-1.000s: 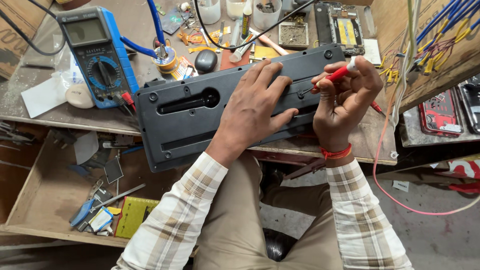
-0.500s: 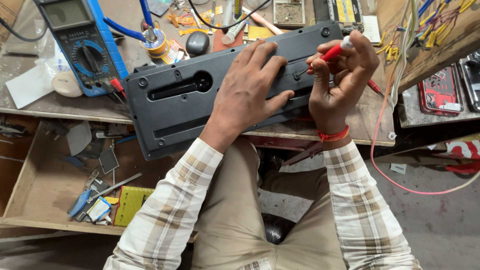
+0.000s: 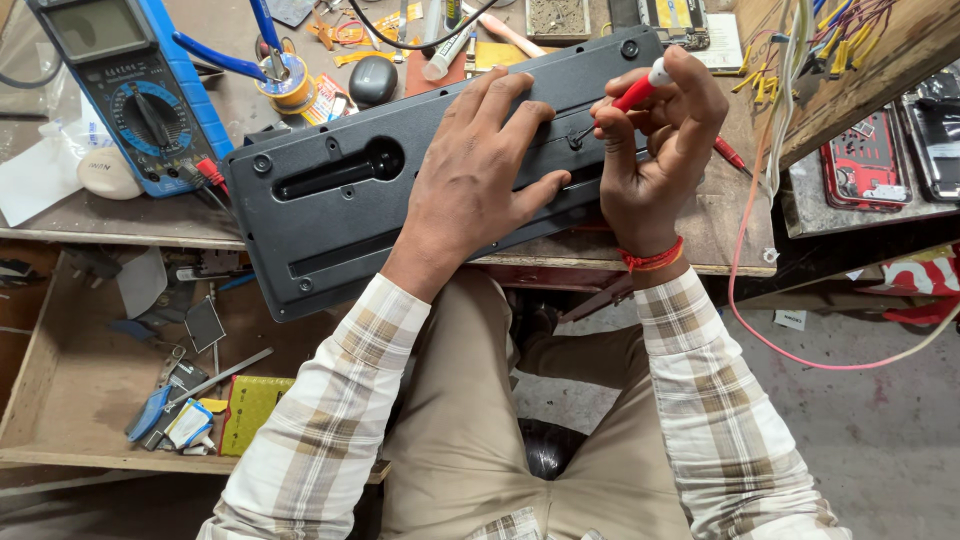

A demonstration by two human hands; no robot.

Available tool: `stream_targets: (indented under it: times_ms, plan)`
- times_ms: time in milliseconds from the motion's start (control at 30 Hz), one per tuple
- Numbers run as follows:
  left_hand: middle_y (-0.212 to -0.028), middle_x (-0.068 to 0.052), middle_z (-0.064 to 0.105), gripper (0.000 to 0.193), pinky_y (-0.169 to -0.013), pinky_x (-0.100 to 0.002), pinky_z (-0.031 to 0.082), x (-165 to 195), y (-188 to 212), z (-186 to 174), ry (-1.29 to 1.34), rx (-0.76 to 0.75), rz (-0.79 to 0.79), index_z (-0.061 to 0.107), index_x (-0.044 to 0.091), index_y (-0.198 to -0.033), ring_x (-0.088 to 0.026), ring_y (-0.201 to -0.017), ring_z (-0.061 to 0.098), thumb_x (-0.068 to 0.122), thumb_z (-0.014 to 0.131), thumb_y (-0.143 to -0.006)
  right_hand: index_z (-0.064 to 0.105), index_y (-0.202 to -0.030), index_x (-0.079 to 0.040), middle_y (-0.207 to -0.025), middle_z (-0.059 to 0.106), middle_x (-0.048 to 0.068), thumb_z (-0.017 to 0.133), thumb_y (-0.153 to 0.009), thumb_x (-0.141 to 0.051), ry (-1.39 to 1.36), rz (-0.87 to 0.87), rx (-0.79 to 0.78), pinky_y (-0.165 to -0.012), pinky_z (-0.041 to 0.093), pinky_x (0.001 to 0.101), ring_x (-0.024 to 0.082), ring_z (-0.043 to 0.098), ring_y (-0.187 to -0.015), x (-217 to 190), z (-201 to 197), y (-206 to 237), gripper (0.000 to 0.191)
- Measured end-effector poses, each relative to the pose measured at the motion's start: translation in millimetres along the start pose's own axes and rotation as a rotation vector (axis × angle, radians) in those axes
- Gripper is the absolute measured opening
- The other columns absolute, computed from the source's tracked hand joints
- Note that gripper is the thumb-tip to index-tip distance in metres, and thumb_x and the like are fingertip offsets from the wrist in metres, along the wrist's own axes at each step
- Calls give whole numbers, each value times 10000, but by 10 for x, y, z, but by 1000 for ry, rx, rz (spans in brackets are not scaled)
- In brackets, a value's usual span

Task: The person uses a screwdriver to remove screws from the back cover of a black electronic device, opens the battery compartment, removes two batteries, and then continues to unscrew additional fasteners around the casing. The device remains on the workbench throughout.

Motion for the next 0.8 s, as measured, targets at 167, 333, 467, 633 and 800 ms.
stream_targets:
  times_ms: [167, 333, 467, 633, 800]
  plan:
    - [-1375, -171, 537, 554, -1176, -494, 384, 0, 0, 0, -3, -6, -3, 624, 66, -1236, -383, -1385, 461, 355, 863, -828, 240, -1548, -178, -1191, 614, 139, 626, -1203, -28, -24, 13, 56, -824, 623, 248, 166, 655, -908, -5, -39, -9, 538]
    - [-1385, -177, 545, 714, -1183, -477, 385, 11, -5, -36, 10, 24, 5, 546, 18, -1352, -378, -1376, 476, 351, 876, -812, 195, -1581, -194, -1220, 602, 156, 602, -1233, -46, -53, 25, 130, -805, 632, 275, 193, 656, -894, 16, -76, -33, 556]
    - [-1376, -174, 557, 791, -1184, -461, 383, 7, 5, -39, 22, 27, -2, 495, 10, -1399, -368, -1371, 485, 354, 885, -804, 181, -1588, -181, -1166, 592, 139, 612, -1236, -71, -139, 66, 219, -766, 631, 280, 186, 651, -854, 53, -133, -27, 567]
    - [-1389, -167, 559, 808, -1195, -452, 375, -8, 15, -27, 24, 44, -7, 487, 8, -1407, -350, -1373, 490, 366, 889, -805, 189, -1584, -183, -1119, 597, 127, 609, -1250, -85, -131, 71, 248, -725, 595, 281, 186, 648, -850, 31, -322, -53, 545]
    - [-1410, -186, 538, 779, -1197, -468, 370, -28, 17, 11, 3, 16, 0, 518, 3, -1388, -369, -1377, 474, 438, 875, -848, 236, -1590, -163, -1089, 573, 120, 650, -1277, -38, -147, 107, 220, -746, 580, 296, 197, 631, -838, -79, -553, 9, 533]
Point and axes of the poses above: each hand's wrist, its own y-axis away from the middle knuckle, its own z-axis out of the palm, x = y × z, the point moved 7 cm from there along -y, towards the middle knuckle
